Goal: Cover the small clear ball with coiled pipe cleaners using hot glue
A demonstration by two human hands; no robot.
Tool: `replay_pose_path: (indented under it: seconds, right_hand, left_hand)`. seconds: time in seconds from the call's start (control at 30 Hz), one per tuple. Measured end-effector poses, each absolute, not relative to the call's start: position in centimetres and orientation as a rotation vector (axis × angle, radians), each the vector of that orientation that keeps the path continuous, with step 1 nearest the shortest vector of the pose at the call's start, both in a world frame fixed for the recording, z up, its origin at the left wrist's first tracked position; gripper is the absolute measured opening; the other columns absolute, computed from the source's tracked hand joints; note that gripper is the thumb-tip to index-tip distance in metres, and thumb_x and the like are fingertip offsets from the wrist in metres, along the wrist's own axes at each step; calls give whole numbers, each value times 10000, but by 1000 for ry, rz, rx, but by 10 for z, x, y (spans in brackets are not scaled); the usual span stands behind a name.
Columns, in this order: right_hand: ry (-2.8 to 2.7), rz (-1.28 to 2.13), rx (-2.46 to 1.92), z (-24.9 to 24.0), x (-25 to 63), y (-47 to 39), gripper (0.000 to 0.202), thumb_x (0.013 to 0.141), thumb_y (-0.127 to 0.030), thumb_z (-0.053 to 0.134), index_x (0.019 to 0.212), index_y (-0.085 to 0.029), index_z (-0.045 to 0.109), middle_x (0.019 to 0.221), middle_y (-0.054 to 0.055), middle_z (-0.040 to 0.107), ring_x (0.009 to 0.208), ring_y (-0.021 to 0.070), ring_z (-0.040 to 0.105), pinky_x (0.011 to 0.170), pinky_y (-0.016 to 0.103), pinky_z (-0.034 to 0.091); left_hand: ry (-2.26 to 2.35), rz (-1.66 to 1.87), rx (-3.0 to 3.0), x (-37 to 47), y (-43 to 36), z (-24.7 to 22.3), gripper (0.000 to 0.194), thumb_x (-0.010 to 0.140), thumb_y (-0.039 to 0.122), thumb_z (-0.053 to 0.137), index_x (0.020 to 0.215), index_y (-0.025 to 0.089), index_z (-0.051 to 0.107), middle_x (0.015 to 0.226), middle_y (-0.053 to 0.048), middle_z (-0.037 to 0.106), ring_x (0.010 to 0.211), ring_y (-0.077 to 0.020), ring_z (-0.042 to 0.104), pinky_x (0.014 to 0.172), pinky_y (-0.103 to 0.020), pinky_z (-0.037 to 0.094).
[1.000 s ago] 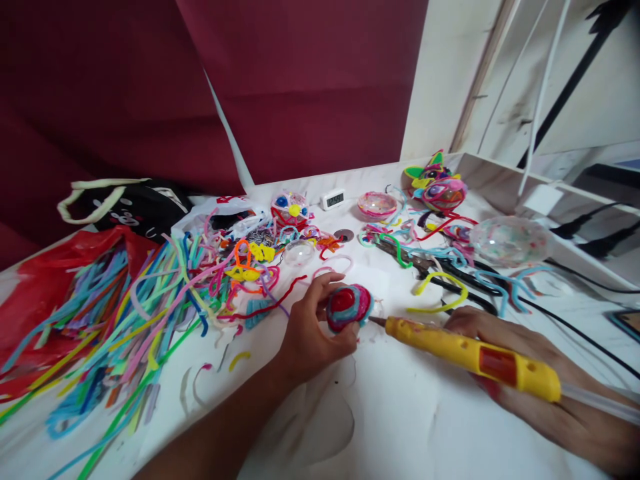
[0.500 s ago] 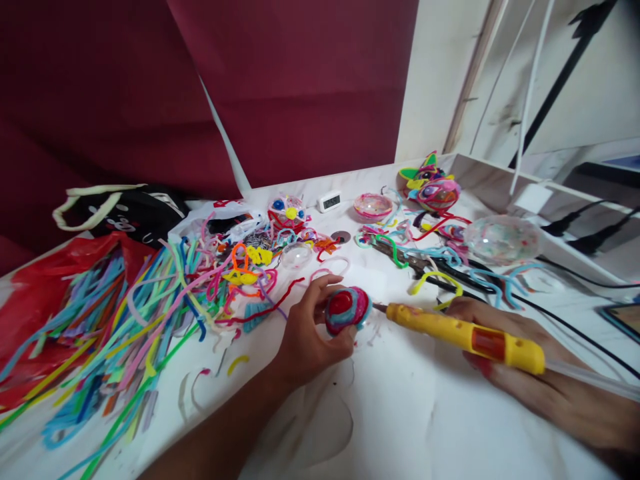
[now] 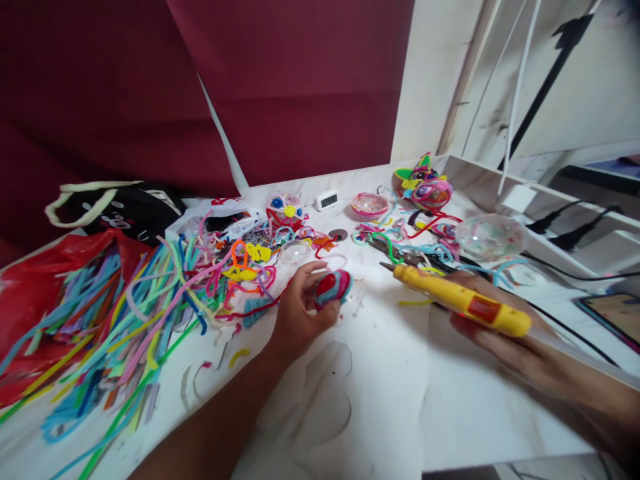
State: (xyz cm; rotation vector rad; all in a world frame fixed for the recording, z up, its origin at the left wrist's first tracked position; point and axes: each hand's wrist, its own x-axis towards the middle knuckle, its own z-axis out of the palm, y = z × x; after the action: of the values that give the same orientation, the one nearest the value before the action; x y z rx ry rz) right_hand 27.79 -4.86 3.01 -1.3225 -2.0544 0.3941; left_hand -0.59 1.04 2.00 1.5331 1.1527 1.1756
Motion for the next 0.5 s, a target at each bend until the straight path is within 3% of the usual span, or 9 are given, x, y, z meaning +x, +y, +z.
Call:
replay_pose_path:
  seconds: [0.1,0.3,0.4,0.5]
  right_hand:
    - [-2238,536,-1264,30,272,-44,291,952,-419,409,1134,-239,548,1061,92,669,906,260,678,785,393,580]
    - [-2512,462,-1049,14,263,-43,395,892,-211,517,1285,-178,519,1287,178,580,1191,281,576,996,435,498]
    - [-2589,534,-1005,19,267,-42,418,855,-224,610,1269,-204,565,1294,151,582,1236,279,542,1022,423,474]
    - [-2553,405,-1058,28,275,-31,361,901,-228,570,1262,-229,587,1271,118,599,1221,262,537,991,419,474]
  left_hand:
    - [1159,1252,1449,-11,19,17,542,688,219,702,1194,205,508,1102,-75,695,853,-166,669,671,-253,551]
    - [1105,1371,1413,-13,24,16,545,677,221,734,1181,195,531,1054,-62,707,887,-178,689,745,-277,570]
    - [1087,1343,1433,-12,22,16,533,688,225,727,1183,202,531,1064,-60,707,881,-172,687,713,-251,561]
    - [1067,1318,1440,-11,20,16,552,680,228,730,1188,192,516,1077,-71,698,883,-175,681,693,-247,560]
